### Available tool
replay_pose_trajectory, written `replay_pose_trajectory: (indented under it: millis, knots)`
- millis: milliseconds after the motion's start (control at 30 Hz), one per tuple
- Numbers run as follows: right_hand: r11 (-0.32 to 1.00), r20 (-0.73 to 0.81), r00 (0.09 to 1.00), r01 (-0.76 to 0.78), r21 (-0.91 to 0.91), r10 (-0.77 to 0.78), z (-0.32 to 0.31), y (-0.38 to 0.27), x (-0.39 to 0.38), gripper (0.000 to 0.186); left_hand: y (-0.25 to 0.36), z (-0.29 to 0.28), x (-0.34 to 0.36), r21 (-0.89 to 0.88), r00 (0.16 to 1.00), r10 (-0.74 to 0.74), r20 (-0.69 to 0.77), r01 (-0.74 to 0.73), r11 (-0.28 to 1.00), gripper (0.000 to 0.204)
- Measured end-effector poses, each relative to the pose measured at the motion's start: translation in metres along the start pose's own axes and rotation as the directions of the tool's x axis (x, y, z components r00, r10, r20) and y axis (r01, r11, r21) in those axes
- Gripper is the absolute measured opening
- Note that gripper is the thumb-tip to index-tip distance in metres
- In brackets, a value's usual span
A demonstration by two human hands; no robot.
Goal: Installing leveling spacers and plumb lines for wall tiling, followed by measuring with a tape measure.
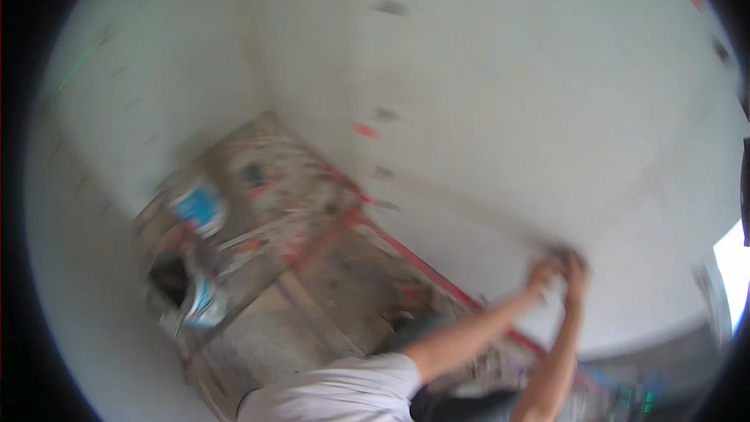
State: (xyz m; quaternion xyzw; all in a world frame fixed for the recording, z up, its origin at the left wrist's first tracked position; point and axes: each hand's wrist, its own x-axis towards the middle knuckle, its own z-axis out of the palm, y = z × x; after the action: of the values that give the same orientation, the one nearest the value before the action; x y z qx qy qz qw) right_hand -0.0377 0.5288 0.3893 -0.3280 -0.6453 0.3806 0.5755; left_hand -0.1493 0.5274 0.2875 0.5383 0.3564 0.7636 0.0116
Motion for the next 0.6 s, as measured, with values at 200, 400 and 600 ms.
replay_pose_trajectory:
  millis: [200, 400, 600]
  knots:
    - [0.808, -0.144, 0.909, -0.415, -0.417, 0.392, -0.016, -0.079, -0.076, 0.044, 0.087, -0.048, 0.043, 0.050, 0.324, -0.730, 0.602, 0.897, 0.440, 0.043]
    - [0.887, -0.293, 0.950, -0.226, -0.402, 0.109, -0.008, -0.090, -0.091, 0.037, 0.116, -0.026, 0.083, 0.087, 0.080, -0.624, 0.777, 0.969, 0.233, 0.038]
    - [0.877, -0.247, 0.877, -0.456, -0.153, 0.412, 0.000, -0.082, -0.089, 0.035, 0.102, -0.035, 0.088, 0.083, -0.077, -0.528, 0.846, 0.996, -0.012, 0.027]
